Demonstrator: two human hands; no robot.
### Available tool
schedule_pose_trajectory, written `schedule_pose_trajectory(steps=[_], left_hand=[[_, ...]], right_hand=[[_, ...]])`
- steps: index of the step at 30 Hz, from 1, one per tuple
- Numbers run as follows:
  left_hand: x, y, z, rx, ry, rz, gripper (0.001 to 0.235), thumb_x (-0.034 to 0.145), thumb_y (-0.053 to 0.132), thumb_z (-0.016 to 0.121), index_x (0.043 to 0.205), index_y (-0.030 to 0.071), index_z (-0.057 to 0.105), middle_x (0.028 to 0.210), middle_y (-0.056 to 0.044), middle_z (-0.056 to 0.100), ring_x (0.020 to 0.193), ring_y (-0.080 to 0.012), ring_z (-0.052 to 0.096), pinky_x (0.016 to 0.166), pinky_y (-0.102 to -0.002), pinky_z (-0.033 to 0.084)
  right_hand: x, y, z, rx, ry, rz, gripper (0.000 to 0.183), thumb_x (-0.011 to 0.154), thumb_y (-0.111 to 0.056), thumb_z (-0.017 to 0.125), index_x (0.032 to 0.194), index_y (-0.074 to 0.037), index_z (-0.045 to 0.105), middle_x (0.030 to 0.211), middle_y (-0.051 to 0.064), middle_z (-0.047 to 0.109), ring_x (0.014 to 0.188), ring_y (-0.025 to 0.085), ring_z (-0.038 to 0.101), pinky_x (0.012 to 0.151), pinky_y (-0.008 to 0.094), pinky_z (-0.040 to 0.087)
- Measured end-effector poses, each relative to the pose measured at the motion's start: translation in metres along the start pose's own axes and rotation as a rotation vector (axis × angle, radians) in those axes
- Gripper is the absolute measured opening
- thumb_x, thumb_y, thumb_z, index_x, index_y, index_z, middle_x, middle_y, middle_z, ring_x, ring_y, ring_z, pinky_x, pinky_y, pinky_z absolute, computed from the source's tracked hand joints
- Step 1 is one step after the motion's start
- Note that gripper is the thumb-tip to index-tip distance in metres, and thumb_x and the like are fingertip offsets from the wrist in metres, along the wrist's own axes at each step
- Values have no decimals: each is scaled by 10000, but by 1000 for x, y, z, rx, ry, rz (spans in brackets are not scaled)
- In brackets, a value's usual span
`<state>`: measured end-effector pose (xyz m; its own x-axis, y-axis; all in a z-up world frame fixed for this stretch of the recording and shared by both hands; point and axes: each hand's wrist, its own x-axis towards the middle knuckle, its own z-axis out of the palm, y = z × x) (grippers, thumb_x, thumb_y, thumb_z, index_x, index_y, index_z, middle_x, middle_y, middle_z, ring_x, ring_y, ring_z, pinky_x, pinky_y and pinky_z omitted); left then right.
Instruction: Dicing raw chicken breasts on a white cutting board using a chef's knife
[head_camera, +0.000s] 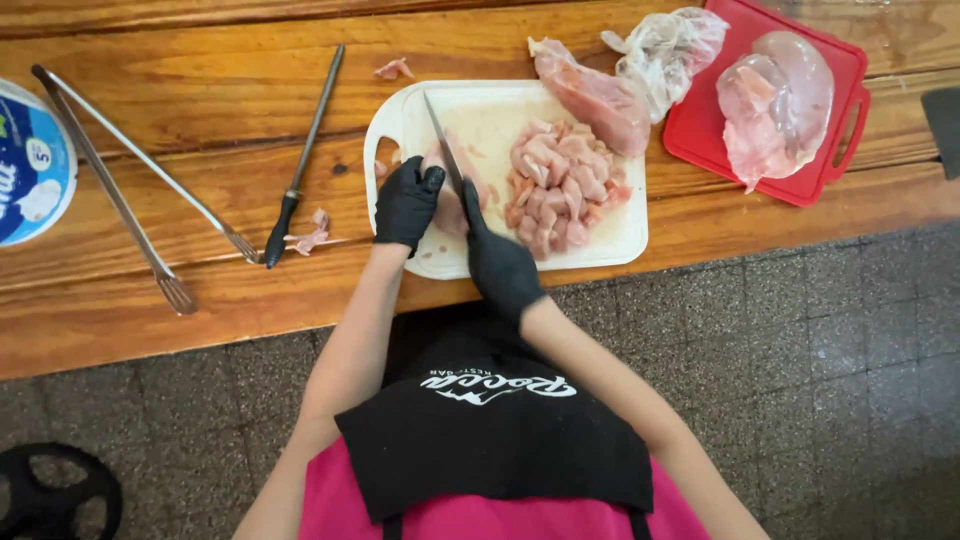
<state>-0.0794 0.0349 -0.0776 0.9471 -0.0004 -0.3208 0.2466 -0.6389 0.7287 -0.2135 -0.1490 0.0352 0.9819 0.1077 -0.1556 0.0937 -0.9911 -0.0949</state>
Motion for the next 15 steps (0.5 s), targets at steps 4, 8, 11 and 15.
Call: schedule_pose_trajectory(steps=[4, 8, 11, 15], left_hand=[[16, -4, -13, -167, 13, -195, 654, 1010, 627, 503, 1461, 155, 553, 1444, -112, 618, 1419, -251, 500, 1230, -400, 350], [7, -4, -74, -366, 78, -41, 381, 993, 531, 489, 1077, 187, 629, 960, -65, 649, 938, -210, 637, 945, -365, 483], [-11, 8, -95, -408, 95, 84, 353, 1011, 472, 512, 979, 172, 695, 768, -77, 673, 717, -217, 703, 793, -386, 556], [-25, 42, -87, -92, -37, 115, 645, 961, 614, 611, 1416, 158, 585, 1341, -121, 667, 1282, -281, 608, 1123, -437, 458]], right_hand=[[-36, 3, -76, 318, -541, 102, 719, 1051, -182, 402, 1674, -229, 47, 1072, 335, 711, 1067, 524, 696, 936, 644, 543], [-67, 43, -87, 299, -686, 244, 486, 970, -458, 471, 1418, -272, 497, 1048, 206, 756, 1053, 456, 705, 895, 609, 559], [-79, 67, -100, 518, -586, 218, 459, 1019, -340, 455, 1467, -240, 478, 887, 227, 739, 868, 435, 706, 766, 567, 552], [-74, 71, -91, 1178, -241, 351, 551, 1081, -238, 414, 1614, -130, 323, 625, 126, 586, 513, 238, 559, 453, 340, 507]])
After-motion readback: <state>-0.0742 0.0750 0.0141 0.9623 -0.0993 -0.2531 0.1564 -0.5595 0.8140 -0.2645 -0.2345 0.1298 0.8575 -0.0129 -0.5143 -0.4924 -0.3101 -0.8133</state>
